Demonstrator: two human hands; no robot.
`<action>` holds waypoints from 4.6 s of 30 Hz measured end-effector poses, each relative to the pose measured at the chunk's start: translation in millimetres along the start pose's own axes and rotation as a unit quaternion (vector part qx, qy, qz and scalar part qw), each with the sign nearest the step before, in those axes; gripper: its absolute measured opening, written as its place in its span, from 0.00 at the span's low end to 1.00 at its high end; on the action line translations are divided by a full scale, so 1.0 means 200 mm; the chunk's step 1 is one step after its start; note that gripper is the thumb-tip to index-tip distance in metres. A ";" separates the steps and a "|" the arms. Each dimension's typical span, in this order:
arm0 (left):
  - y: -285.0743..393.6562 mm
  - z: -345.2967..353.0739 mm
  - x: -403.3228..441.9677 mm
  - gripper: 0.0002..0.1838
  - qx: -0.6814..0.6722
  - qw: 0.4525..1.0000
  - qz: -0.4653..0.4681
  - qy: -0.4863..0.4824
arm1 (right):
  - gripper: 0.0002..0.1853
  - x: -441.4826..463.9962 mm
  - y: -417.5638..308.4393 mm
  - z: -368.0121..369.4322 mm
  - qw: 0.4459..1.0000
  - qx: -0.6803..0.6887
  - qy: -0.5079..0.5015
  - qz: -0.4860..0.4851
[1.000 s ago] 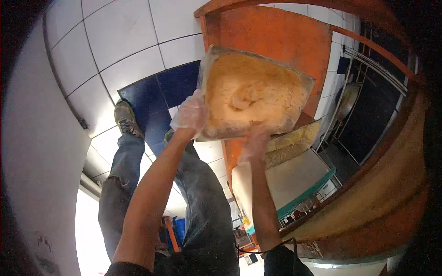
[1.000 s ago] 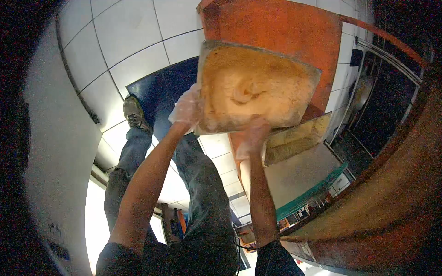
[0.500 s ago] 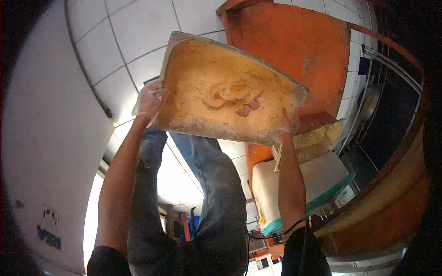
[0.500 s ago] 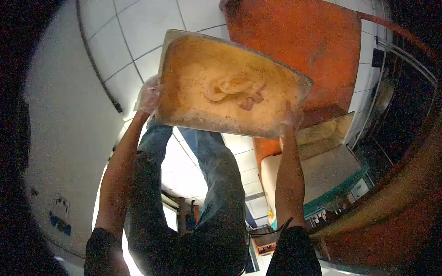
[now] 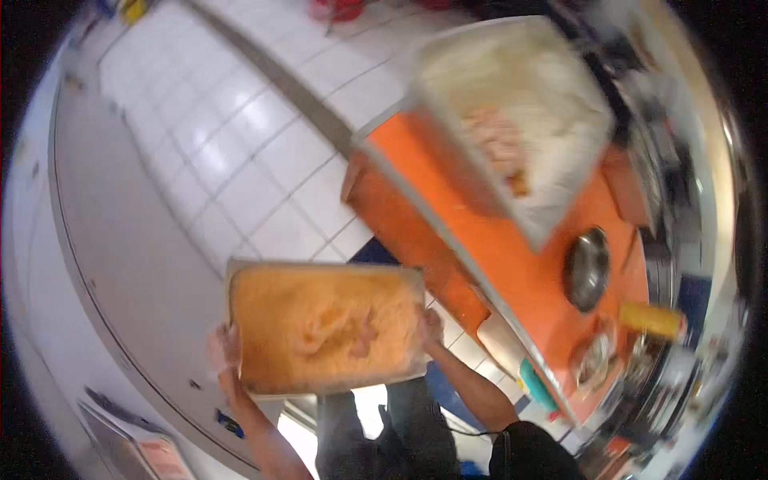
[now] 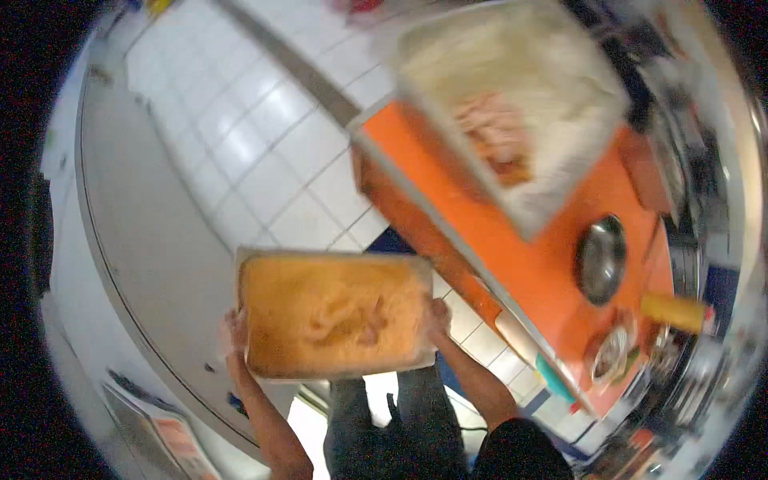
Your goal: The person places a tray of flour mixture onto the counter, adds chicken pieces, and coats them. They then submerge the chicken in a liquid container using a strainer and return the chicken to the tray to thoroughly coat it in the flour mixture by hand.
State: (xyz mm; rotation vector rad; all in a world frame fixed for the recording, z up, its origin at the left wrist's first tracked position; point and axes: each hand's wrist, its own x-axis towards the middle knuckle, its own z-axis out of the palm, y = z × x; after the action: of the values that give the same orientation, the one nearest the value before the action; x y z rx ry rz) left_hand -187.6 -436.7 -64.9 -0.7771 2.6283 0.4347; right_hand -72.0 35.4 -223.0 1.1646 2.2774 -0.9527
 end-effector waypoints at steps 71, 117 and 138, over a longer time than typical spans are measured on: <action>3.27 0.10 -1.23 0.28 0.330 0.661 0.660 -0.139 | 0.20 -1.23 0.86 -1.92 0.702 0.499 0.494 0.118; 1.72 -0.43 -2.10 0.24 -0.253 0.887 0.378 0.081 | 0.16 -0.49 1.71 -2.90 0.973 -0.135 0.159 -0.096; 0.04 0.41 -2.18 0.23 0.244 0.901 0.356 -0.050 | 0.11 -0.56 1.97 -2.73 0.962 -0.164 0.170 -0.137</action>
State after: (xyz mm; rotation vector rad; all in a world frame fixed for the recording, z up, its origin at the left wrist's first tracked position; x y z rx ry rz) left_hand 170.1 -198.8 48.4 0.3755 2.6648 -0.0269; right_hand 288.1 536.8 66.5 0.9393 2.7926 -0.4536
